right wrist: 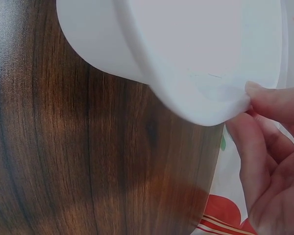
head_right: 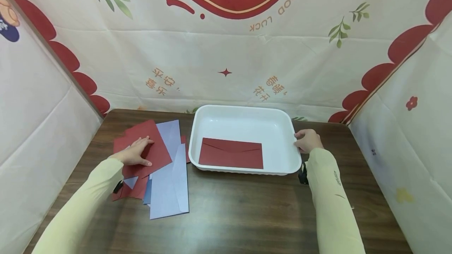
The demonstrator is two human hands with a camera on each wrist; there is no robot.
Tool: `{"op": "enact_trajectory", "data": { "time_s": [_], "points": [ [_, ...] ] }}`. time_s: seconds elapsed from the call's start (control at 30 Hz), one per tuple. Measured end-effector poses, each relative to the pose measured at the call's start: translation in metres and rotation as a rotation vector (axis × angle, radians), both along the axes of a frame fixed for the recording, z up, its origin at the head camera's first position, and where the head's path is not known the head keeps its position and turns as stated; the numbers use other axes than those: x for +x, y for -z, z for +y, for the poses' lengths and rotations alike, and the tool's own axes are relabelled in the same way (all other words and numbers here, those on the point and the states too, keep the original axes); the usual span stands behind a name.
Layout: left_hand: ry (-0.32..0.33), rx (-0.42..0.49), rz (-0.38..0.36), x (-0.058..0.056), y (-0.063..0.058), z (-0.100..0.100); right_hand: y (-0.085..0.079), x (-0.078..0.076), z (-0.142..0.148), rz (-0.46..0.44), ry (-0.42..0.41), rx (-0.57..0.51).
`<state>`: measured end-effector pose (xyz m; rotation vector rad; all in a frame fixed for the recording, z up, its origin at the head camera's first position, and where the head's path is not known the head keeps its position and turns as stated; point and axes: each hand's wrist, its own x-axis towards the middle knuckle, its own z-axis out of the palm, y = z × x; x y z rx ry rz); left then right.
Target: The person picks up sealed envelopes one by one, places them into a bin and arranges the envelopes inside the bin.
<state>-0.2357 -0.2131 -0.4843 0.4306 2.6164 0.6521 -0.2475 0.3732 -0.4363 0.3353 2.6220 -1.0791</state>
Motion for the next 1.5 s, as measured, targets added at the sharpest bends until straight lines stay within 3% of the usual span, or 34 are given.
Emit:
{"op": "enact_trajectory", "data": {
  "time_s": [0.1, 0.23, 0.33, 0.43, 0.53, 0.73, 0.87, 1.03, 1.13, 1.23, 1.5],
  "points": [
    [-0.028, -0.022, 0.032, -0.004, -0.002, 0.004, 0.0, 0.0, 0.001, -0.003, 0.001, 0.004],
    [-0.153, -0.127, 0.084, -0.004, -0.003, 0.019, 0.001, 0.002, 0.001, -0.017, 0.008, 0.011],
    [-0.226, -0.205, 0.075, 0.001, 0.0, 0.028, 0.003, 0.003, -0.001, -0.028, 0.008, 0.008],
    [-0.244, -0.224, 0.063, 0.005, 0.004, 0.031, 0.004, 0.004, -0.003, -0.028, 0.006, 0.007],
    [-0.207, -0.202, 0.037, 0.004, 0.006, 0.028, 0.002, 0.004, -0.004, -0.024, 0.008, 0.014],
    [-0.054, -0.127, 0.001, -0.001, 0.004, 0.018, -0.002, 0.003, -0.004, -0.027, 0.011, 0.015],
    [-0.015, -0.088, -0.017, -0.004, 0.0, 0.015, -0.002, 0.002, -0.003, -0.027, 0.007, 0.014],
    [-0.111, -0.148, 0.071, -0.007, -0.006, 0.021, 0.0, 0.001, -0.001, -0.028, 0.005, 0.021],
    [-0.157, -0.206, 0.082, -0.007, -0.006, 0.027, 0.0, 0.001, 0.0, -0.029, 0.008, 0.03],
    [-0.128, -0.241, 0.077, -0.006, -0.004, 0.027, 0.0, 0.002, -0.001, -0.035, 0.008, 0.022],
    [-0.073, -0.171, 0.032, -0.008, -0.006, 0.016, -0.002, 0.002, -0.005, -0.018, 0.003, 0.014]
  ]
}}
